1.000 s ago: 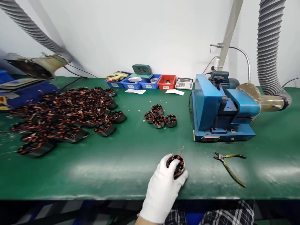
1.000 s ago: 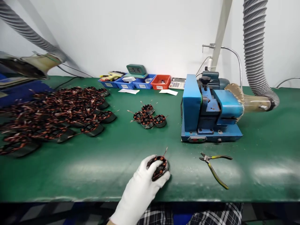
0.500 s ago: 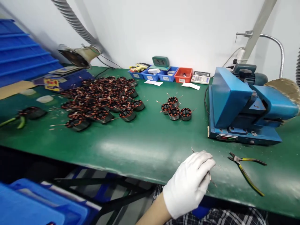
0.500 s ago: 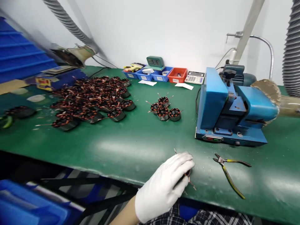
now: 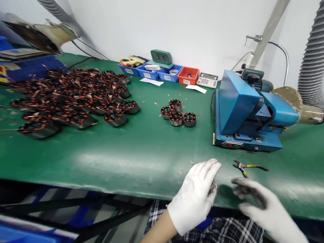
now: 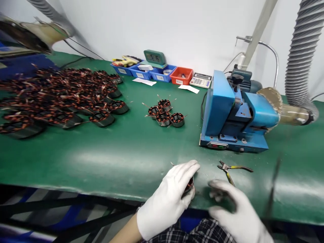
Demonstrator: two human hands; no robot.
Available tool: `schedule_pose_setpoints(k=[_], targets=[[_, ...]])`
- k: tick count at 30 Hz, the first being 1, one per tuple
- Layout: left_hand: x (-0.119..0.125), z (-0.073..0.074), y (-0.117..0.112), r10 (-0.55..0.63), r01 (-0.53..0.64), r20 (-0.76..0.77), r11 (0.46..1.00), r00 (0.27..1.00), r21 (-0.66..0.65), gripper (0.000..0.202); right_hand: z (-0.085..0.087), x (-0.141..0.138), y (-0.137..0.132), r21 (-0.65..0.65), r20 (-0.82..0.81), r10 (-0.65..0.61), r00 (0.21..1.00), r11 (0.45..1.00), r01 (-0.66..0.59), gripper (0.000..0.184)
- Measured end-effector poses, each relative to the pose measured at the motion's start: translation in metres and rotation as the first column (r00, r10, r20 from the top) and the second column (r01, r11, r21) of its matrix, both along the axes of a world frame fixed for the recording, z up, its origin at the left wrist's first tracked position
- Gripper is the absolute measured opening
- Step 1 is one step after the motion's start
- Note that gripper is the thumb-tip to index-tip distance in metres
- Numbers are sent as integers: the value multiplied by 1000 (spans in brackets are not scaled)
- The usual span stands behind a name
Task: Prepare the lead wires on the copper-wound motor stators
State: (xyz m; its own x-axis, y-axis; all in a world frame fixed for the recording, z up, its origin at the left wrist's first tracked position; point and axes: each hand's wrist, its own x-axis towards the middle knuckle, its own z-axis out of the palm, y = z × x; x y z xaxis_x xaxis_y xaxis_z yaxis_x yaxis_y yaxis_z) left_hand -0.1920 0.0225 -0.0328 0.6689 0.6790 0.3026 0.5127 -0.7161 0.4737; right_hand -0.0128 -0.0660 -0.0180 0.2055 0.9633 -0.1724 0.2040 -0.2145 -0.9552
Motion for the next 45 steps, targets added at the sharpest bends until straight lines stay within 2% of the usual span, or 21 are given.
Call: schedule_pose_setpoints(k=[3,6,9,12,15,20,23,26,28,30,33,35,40,43,45], targets=[[-4,-8,-1,4,-3,-14,999,1000,35,68,-14,-20,26,-47,112,112,987,993,-107,52],[-8,-12,-2,-18,19,-40,1000,999,22,77,-20,-34,41,19,168,121,978,992,-126,31],[-9,-11,-2,-27,27,-40,1000,999,7,80,-22,-33,45,50,103,135,986,989,-140,15],[-8,-9,-2,-25,25,-41,1000,999,10,70,-25,-27,48,33,-20,63,998,998,-62,11],[-6,-5,0,-20,21,-70,1000,997,14,62,-29,-24,57,-1,-145,-25,989,1000,25,15],[-5,-1,2,-53,54,-97,999,994,5,56,-35,-14,69,-27,-338,-210,917,977,213,31],[-2,-2,0,-4,4,-80,1000,997,5,49,-35,-3,57,-20,-360,-301,883,949,316,35],[2,0,-6,80,-82,-50,996,996,-42,39,-33,2,38,-37,-294,-283,913,958,285,35],[4,2,-7,46,-47,-12,994,999,-96,38,-30,0,31,-46,-167,-228,959,974,224,32],[5,3,-8,0,4,32,993,999,-117,44,-27,-8,30,-45,-28,-123,992,992,122,26],[3,1,-8,16,-12,34,995,999,-95,51,-21,-23,36,-65,160,88,983,995,-78,10],[2,-1,-7,-3,3,-1,998,1000,-69,51,-18,-28,42,-63,242,104,965,994,-91,15],[1,-2,-3,-95,93,-54,995,994,-35,47,-17,-2,50,-14,296,-109,949,993,118,12],[-1,1,-3,-93,88,-58,993,994,-72,49,-19,19,43,53,295,-288,911,957,286,20],[-1,3,-4,-85,81,-39,992,996,-102,50,-23,25,33,78,264,-341,902,940,332,22]])
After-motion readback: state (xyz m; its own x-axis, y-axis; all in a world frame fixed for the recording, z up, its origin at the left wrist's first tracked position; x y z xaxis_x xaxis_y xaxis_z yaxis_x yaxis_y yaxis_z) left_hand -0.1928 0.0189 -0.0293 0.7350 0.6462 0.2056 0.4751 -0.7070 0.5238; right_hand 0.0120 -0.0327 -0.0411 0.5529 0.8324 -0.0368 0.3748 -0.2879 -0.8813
